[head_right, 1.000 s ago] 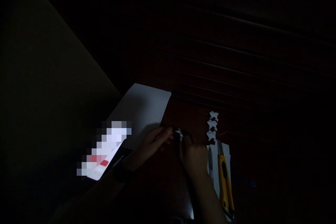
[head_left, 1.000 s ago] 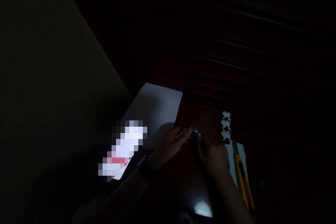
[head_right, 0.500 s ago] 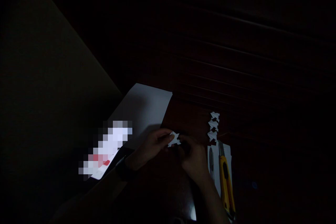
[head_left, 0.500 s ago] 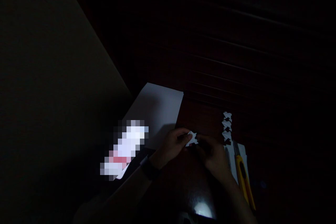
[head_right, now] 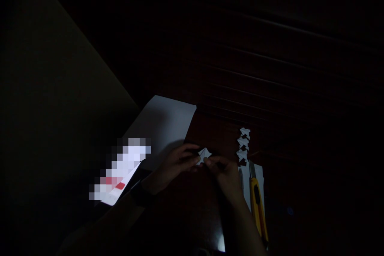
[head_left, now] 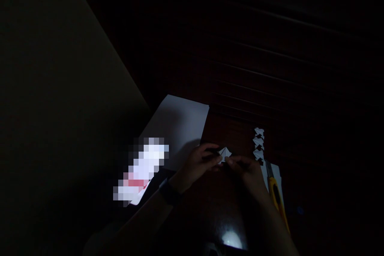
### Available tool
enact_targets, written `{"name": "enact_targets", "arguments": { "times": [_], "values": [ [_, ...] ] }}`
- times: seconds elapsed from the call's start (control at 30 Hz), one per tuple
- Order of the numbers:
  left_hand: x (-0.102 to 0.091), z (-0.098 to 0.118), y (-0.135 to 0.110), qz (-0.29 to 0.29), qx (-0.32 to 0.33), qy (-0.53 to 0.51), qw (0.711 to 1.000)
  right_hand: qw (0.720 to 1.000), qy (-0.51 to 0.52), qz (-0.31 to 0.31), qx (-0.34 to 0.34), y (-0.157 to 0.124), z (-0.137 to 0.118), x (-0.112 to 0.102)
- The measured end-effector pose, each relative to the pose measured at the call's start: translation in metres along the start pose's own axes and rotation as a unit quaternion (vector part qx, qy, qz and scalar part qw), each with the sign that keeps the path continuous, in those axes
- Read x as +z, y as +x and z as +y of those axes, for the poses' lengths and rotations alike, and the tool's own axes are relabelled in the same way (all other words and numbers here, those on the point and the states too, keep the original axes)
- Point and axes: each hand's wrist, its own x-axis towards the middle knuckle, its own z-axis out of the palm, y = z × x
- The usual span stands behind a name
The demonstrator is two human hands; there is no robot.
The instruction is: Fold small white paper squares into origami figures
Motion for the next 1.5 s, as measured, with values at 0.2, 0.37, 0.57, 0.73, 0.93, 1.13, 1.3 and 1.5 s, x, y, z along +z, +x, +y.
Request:
{"name": "enact_targets", "arguments": {
  "times": [0.2, 0.37, 0.57, 0.73, 0.93, 1.13, 1.3, 1.5],
  "values": [
    [0.000, -0.001, 0.000, 0.035, 0.033, 0.002, 0.999, 0.999, -0.001, 0.031, -0.012, 0.000, 0.000, 0.002],
    [0.000, -0.001, 0.002, 0.052, 0.051, 0.025, 0.997, 1.000, 0.024, 0.018, -0.009, 0.000, 0.001, 0.003],
    [-0.002, -0.003, 0.003, 0.054, 0.055, 0.054, 0.996, 0.999, 0.043, 0.026, 0.007, 0.000, 0.003, 0.001],
    [-0.001, -0.002, 0.004, 0.076, 0.042, 0.086, 0.992, 0.999, 0.039, 0.015, 0.008, 0.001, 0.008, 0.001],
    [0.000, 0.000, 0.004, 0.081, 0.045, 0.091, 0.992, 0.999, 0.048, 0.019, -0.001, 0.001, 0.011, 0.002],
    [0.000, -0.003, 0.004, 0.098, 0.050, 0.088, 0.990, 0.999, 0.047, 0.019, -0.005, 0.001, 0.009, 0.003],
    [-0.003, -0.005, 0.004, 0.105, 0.057, 0.091, 0.989, 0.999, 0.028, 0.027, 0.004, 0.001, 0.005, 0.000],
    [-0.001, -0.002, 0.002, 0.113, 0.047, 0.081, 0.989, 0.999, -0.004, 0.036, 0.005, 0.001, 0.004, -0.002]
  ]
}}
